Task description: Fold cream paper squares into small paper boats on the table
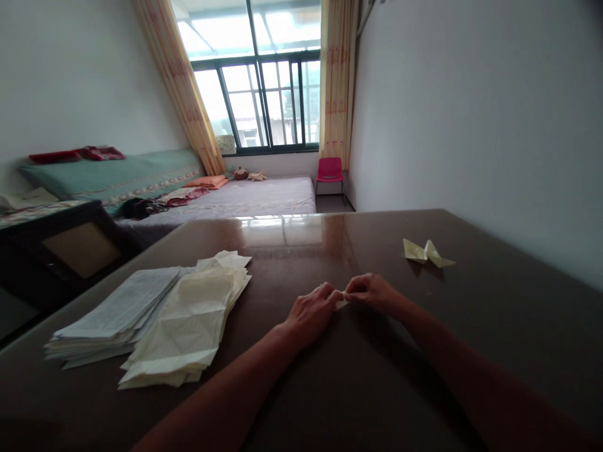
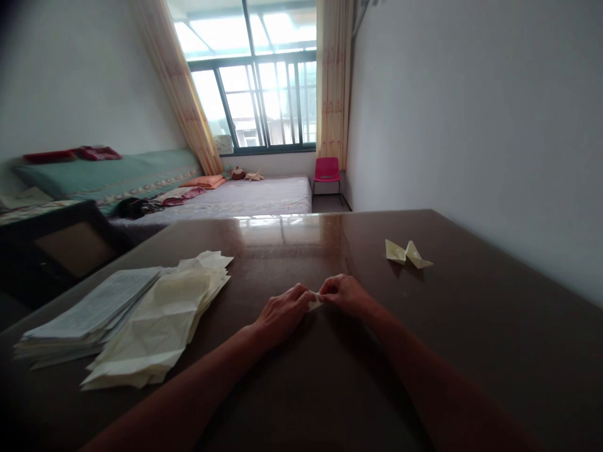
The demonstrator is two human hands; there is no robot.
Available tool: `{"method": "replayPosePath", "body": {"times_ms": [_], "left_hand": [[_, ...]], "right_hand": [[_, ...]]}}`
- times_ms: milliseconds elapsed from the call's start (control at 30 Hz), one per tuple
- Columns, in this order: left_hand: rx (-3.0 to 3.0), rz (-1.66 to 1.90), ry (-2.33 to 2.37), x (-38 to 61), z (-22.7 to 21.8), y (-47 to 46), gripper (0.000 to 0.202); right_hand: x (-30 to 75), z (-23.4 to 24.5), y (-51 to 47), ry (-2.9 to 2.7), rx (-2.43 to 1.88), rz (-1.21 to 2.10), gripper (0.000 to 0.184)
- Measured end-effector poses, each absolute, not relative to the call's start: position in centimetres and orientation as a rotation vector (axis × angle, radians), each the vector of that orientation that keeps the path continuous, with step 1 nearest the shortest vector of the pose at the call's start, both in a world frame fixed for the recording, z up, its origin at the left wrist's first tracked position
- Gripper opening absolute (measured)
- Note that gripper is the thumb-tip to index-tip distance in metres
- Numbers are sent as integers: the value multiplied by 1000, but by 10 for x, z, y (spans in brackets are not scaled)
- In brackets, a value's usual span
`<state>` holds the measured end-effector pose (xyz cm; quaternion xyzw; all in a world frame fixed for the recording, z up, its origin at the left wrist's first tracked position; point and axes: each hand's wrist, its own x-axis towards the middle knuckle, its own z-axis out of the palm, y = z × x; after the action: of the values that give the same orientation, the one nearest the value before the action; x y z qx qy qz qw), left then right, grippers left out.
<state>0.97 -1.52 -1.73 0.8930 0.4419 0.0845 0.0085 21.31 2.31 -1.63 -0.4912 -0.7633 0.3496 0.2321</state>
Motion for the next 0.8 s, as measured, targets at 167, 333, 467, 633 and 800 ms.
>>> {"method": "replayPosePath", "body": {"times_ms": [167, 333, 467, 633, 800], "left_hand": [[2752, 257, 1406, 10, -18, -13, 24], [2758, 252, 1374, 9, -17, -13, 28], [2766, 242, 1360, 9, -18, -13, 35], [2800, 237, 1323, 8, -21, -12, 32], [2815, 235, 1317, 8, -24, -11, 30]], "right_hand": [[209, -17, 22, -2048, -1428, 796, 27], [210, -16, 24, -2087, -1467, 777, 12], [211, -16, 25, -2163, -1529, 681, 13], [209, -15, 22, -2351, -1526, 381, 13], [208, -3, 11, -2613, -1478, 164, 21]]}}
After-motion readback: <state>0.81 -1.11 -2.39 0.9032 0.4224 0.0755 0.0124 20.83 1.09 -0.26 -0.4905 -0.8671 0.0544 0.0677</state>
